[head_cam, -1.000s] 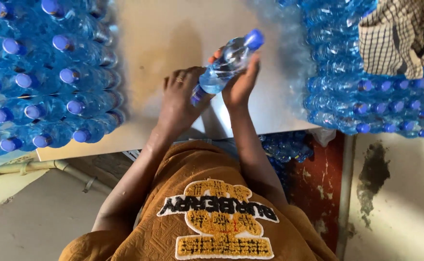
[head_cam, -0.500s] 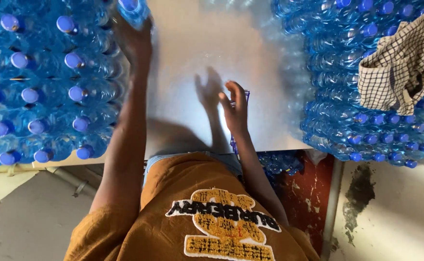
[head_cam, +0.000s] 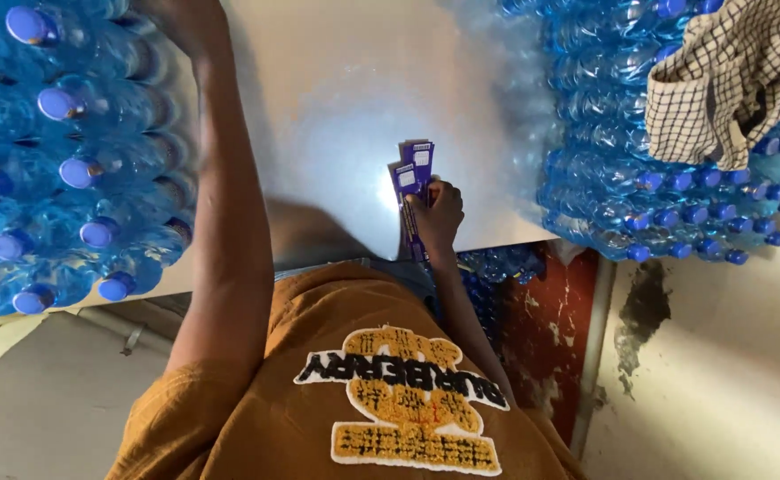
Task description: Manually applying adhesive labels to plastic water bottles
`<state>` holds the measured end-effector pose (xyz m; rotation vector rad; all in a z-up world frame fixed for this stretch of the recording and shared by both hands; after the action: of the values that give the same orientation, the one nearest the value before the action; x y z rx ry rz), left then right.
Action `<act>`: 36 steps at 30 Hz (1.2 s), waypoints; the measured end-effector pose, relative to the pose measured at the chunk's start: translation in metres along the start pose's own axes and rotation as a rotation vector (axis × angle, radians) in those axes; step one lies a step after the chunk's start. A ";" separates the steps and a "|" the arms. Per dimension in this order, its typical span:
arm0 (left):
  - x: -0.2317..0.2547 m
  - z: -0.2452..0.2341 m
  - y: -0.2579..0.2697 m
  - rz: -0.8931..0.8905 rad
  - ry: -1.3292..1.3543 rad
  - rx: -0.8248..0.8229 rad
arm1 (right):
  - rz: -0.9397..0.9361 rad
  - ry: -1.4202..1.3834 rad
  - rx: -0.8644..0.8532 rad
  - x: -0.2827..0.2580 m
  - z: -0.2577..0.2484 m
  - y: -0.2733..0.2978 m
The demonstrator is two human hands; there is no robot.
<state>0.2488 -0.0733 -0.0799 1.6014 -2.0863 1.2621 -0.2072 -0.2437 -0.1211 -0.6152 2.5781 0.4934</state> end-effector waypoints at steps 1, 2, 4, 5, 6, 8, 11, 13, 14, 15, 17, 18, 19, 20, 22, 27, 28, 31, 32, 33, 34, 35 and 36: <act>0.000 -0.002 0.006 -0.003 0.020 -0.007 | 0.025 0.058 0.047 0.010 0.012 -0.004; -0.064 -0.014 0.020 -0.005 0.039 -0.011 | 0.024 0.052 0.050 -0.003 0.005 -0.003; -0.074 0.057 0.061 -0.010 0.079 -0.019 | 0.124 0.079 -0.016 -0.023 -0.005 -0.001; -0.045 0.032 0.069 -0.003 0.080 -0.015 | 0.123 0.073 -0.013 -0.020 0.001 -0.002; -0.018 0.010 0.081 -0.047 0.191 -0.130 | 0.067 0.064 0.019 -0.018 0.005 -0.001; 0.014 -0.019 0.108 -0.086 0.301 -0.247 | 0.013 0.053 0.053 -0.019 0.012 -0.002; 0.038 -0.036 0.147 0.004 0.362 -0.405 | 0.059 0.186 0.033 -0.017 0.024 -0.010; 0.056 -0.045 0.164 -0.063 0.427 -0.487 | 0.029 0.138 0.126 -0.008 0.036 -0.020; 0.062 -0.047 0.167 -0.056 0.419 -0.474 | 0.017 0.127 0.125 -0.005 0.038 -0.022; 0.067 -0.048 0.170 -0.065 0.444 -0.508 | -0.011 0.130 0.188 -0.003 0.039 -0.023; 0.079 -0.052 0.169 -0.069 0.464 -0.526 | -0.053 0.123 0.253 0.006 0.043 -0.029; 0.088 -0.056 0.166 -0.053 0.463 -0.549 | -0.091 0.070 0.288 0.014 0.044 -0.029; 0.096 -0.059 0.164 -0.037 0.461 -0.571 | -0.129 0.016 0.323 0.022 0.045 -0.030; 0.097 -0.056 0.165 -0.034 0.461 -0.564 | -0.134 0.012 0.326 0.018 0.040 -0.027; 0.101 -0.049 0.167 0.028 0.510 -0.572 | -0.221 -0.142 0.344 0.011 0.029 -0.021; 0.130 -0.047 0.175 0.041 0.616 -0.584 | -0.185 -0.489 0.293 -0.036 -0.024 0.009; 0.136 -0.047 0.177 0.013 0.682 -0.628 | -0.134 -0.602 0.279 -0.049 -0.036 0.019; 0.141 -0.009 0.196 0.004 0.827 -0.788 | -0.042 -0.778 0.169 -0.075 -0.068 0.031; 0.152 -0.013 0.197 0.009 0.831 -0.790 | -0.042 -0.778 0.176 -0.086 -0.081 0.037; 0.165 -0.015 0.202 -0.010 0.987 -0.998 | 0.036 -0.811 0.052 -0.097 -0.089 0.041; 0.181 -0.018 0.208 -0.028 1.143 -1.209 | 0.114 -0.841 -0.070 -0.107 -0.099 0.046; 0.197 -0.043 0.200 -0.021 1.149 -1.214 | 0.115 -0.841 -0.060 -0.121 -0.109 0.053; 0.214 -0.067 0.195 -0.229 1.340 -1.342 | 0.155 -1.010 -0.132 -0.136 -0.116 0.058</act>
<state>-0.0230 -0.1627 -0.0003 0.1575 -1.1458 0.3015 -0.1653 -0.1991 0.0569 -0.1202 1.6359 0.7793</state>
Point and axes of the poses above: each hand's wrist, its own y-axis away from the middle knuckle, its own z-axis out of the palm, x = y × z, the point moved 3 cm from there along -y, towards the middle knuckle, and after that the axes turned 7 degrees about z, right-handed, at the moved point
